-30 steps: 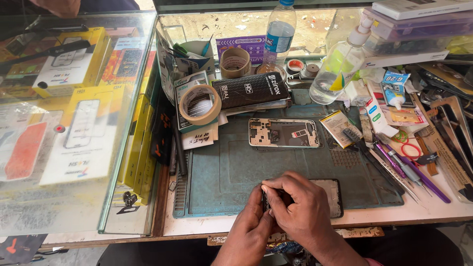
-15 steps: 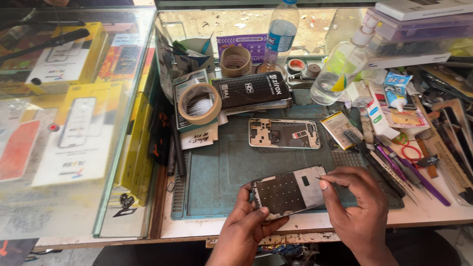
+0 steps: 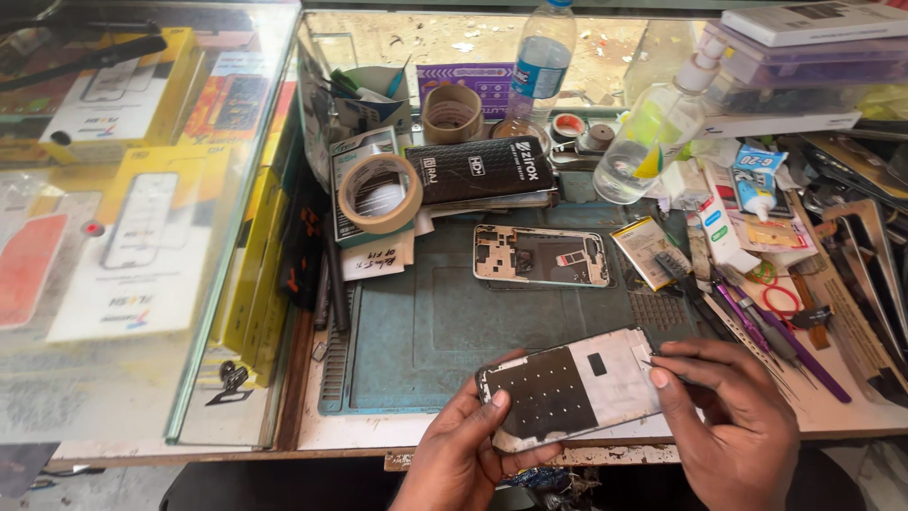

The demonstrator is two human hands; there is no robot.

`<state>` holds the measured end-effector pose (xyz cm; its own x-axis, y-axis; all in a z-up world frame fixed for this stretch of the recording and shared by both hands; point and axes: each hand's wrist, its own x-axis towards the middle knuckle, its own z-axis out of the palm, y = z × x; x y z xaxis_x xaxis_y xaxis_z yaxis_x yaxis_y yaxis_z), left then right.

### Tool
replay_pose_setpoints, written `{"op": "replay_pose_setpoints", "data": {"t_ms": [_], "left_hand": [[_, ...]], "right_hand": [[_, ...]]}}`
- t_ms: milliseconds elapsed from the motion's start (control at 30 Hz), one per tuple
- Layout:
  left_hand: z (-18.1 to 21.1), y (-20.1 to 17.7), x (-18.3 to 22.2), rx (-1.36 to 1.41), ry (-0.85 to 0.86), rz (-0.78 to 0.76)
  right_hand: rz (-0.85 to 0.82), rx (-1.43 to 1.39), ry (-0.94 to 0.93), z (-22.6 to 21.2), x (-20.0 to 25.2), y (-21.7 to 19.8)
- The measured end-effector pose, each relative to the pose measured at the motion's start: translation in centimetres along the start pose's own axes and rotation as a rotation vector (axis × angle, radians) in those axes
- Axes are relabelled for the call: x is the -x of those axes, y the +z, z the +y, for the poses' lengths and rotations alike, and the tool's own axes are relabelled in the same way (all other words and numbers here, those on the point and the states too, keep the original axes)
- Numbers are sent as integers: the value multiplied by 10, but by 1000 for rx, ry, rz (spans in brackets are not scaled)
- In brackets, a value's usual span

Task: The person cleans the back of a disassembled smartphone with a purple brush and then handles a black cable. The person also picks up and inspects a smartphone battery and a motherboard assembly.

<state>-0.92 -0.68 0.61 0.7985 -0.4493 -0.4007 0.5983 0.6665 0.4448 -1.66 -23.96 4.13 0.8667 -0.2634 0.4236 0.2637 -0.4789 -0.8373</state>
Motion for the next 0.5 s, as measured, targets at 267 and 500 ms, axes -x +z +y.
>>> {"op": "replay_pose_setpoints", "data": {"t_ms": [267,500], "left_hand": [[-16,-6,1,37,22,-46],[-25,-9,-1,17,76,-84]], "right_hand": [[-35,296,-105,-20,-7,1],[-232,388,-248,-43,-5,19]]}}
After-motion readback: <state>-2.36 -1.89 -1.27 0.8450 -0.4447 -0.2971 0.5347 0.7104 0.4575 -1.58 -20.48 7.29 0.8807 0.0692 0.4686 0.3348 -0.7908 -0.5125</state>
